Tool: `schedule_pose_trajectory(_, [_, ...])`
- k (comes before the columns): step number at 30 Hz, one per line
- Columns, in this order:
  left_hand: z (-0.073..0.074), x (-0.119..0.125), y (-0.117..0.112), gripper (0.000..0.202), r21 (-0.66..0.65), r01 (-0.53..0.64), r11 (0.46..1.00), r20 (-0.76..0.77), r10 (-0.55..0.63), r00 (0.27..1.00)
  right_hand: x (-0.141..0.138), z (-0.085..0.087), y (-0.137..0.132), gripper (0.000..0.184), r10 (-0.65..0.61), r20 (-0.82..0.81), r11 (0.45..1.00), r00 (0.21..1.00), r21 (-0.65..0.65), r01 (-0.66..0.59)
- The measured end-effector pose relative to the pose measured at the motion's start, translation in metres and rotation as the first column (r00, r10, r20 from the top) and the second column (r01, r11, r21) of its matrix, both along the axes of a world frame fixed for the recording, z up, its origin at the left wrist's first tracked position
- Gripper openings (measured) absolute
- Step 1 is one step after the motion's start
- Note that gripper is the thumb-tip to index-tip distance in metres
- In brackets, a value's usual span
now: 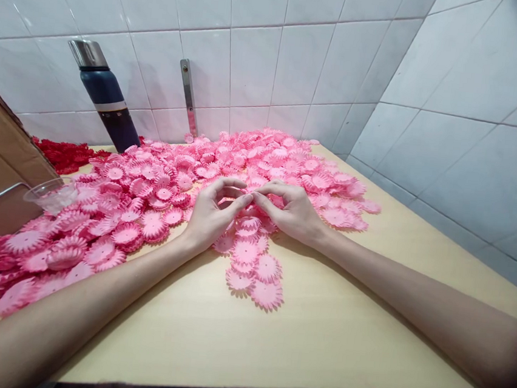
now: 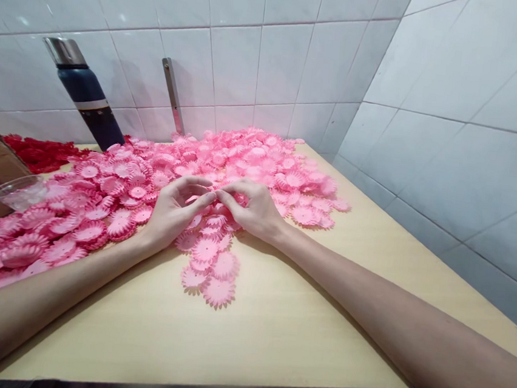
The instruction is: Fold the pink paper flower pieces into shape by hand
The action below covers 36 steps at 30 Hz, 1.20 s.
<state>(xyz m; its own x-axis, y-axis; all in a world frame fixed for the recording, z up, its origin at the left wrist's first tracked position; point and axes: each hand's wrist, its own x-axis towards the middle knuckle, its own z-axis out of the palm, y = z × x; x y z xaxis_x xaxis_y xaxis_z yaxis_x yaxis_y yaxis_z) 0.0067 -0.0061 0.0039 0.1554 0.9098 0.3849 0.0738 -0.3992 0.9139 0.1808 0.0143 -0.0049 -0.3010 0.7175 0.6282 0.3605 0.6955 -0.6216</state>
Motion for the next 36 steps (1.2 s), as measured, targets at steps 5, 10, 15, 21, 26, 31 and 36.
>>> schedule_pose_trajectory(5, [0.0014, 0.0008, -0.0013, 0.021, 0.003, -0.014, 1.0, -0.017, 0.015, 1.0, 0.0001, 0.0011, -0.0013, 0.02, -0.021, 0.015, 1.0, 1.0, -0.014, 0.021])
schedule_pose_trajectory(10, [0.0015, 0.0004, -0.0013, 0.018, 0.018, -0.037, 0.999, -0.057, 0.038, 0.998, -0.0001, 0.0026, -0.003, 0.017, -0.017, 0.032, 1.0, 0.999, -0.001, 0.017])
schedule_pose_trajectory(15, [0.0013, -0.0001, -0.0011, 0.014, 0.05, -0.015, 0.999, -0.037, 0.017, 0.999, -0.001, 0.0059, -0.0058, 0.015, 0.008, 0.025, 0.999, 1.0, -0.031, -0.008])
schedule_pose_trajectory(21, [0.0016, -0.0009, -0.001, 0.012, 0.069, 0.004, 0.998, -0.041, -0.001, 0.999, -0.0011, 0.0058, -0.0058, 0.016, 0.059, -0.015, 0.997, 0.998, -0.053, -0.06])
schedule_pose_trajectory(26, [0.0016, -0.0018, -0.0011, 0.012, 0.067, 0.012, 0.998, -0.037, -0.009, 0.999, -0.0012, 0.0045, -0.0054, 0.015, 0.05, -0.027, 0.997, 0.998, -0.063, -0.051])
schedule_pose_trajectory(31, [0.002, -0.001, -0.0015, 0.013, 0.076, 0.024, 0.997, -0.037, -0.021, 0.999, -0.0014, 0.0048, -0.0053, 0.015, 0.035, -0.026, 0.997, 0.999, -0.065, -0.036])
schedule_pose_trajectory(36, [0.0017, -0.0003, -0.001, 0.014, 0.074, 0.021, 0.997, -0.036, -0.018, 0.999, -0.0013, 0.0054, -0.005, 0.016, 0.027, -0.02, 0.996, 0.999, -0.089, -0.028])
